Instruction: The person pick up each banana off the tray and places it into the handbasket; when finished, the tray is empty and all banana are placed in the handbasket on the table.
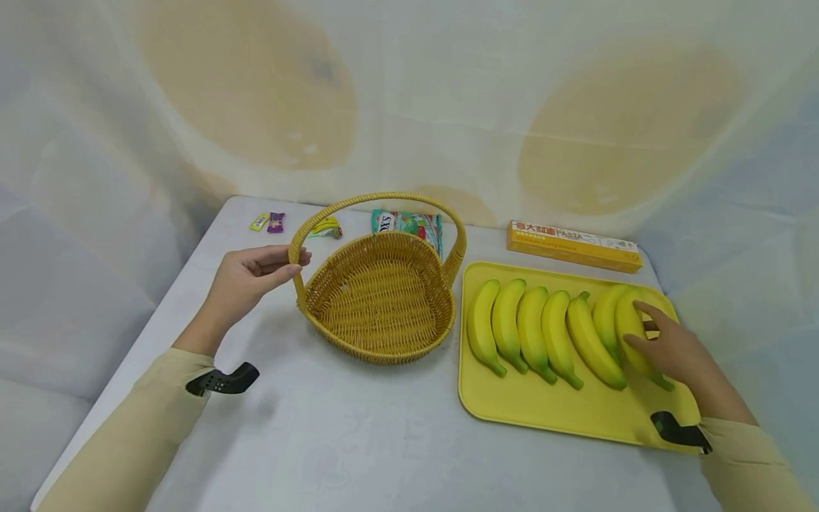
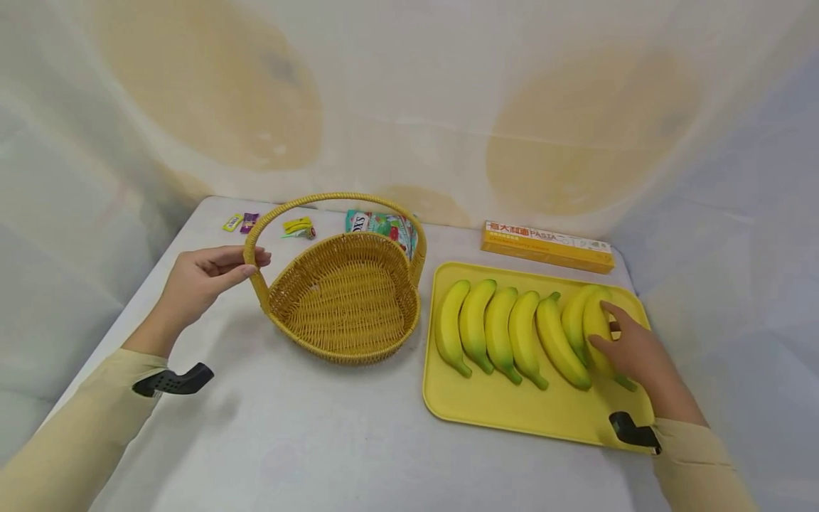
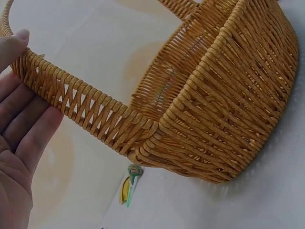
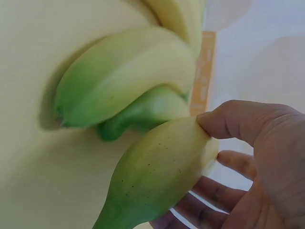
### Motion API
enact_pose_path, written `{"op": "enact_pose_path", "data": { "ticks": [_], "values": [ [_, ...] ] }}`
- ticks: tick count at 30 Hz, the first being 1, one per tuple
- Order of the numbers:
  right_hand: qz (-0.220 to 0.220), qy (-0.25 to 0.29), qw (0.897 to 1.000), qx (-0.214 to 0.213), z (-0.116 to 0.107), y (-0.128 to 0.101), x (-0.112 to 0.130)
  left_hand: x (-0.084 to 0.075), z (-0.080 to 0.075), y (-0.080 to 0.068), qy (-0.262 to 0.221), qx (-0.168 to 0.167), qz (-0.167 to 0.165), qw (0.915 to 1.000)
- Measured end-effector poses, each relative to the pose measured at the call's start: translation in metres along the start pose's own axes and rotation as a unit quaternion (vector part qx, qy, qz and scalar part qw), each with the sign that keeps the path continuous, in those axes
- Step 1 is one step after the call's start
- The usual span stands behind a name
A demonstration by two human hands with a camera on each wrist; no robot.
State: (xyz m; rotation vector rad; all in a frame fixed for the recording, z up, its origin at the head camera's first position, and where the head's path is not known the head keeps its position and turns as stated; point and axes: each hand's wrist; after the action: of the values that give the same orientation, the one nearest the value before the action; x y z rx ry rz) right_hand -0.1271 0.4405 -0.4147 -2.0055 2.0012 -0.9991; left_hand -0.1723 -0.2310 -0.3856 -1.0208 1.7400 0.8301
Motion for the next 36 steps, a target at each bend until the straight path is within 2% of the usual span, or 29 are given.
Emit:
{"op": "enact_pose_path", "data": {
  "ticks": [10,22,30,36],
  "values": [
    [-0.066,-0.009,0.998,-0.023,0.004,0.000,0.041,0.002,0.000,0.001,0.003,-0.003,0.002,1.0000],
    [-0.140,-0.010,0.990,-0.003,0.006,-0.010,0.096,0.003,0.001,0.001,0.007,-0.005,-0.001,1.0000],
    [-0.202,-0.011,0.979,0.024,0.001,-0.022,0.135,0.003,0.001,0.001,0.007,-0.007,0.001,1.0000],
    [-0.265,0.001,0.962,0.062,-0.002,-0.024,0.169,0.003,0.000,0.001,0.001,-0.005,0.006,1.0000]
  ]
}}
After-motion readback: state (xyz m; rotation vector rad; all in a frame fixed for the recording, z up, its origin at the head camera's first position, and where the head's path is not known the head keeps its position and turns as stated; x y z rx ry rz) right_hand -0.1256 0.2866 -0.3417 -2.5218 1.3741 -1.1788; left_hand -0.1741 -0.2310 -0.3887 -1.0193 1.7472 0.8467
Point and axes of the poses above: each hand's wrist, its own y-axis towards the middle knuckle, its own z-axis out of the palm, x = y × z, and after that the axes turned 15 degrees about x, right-handed
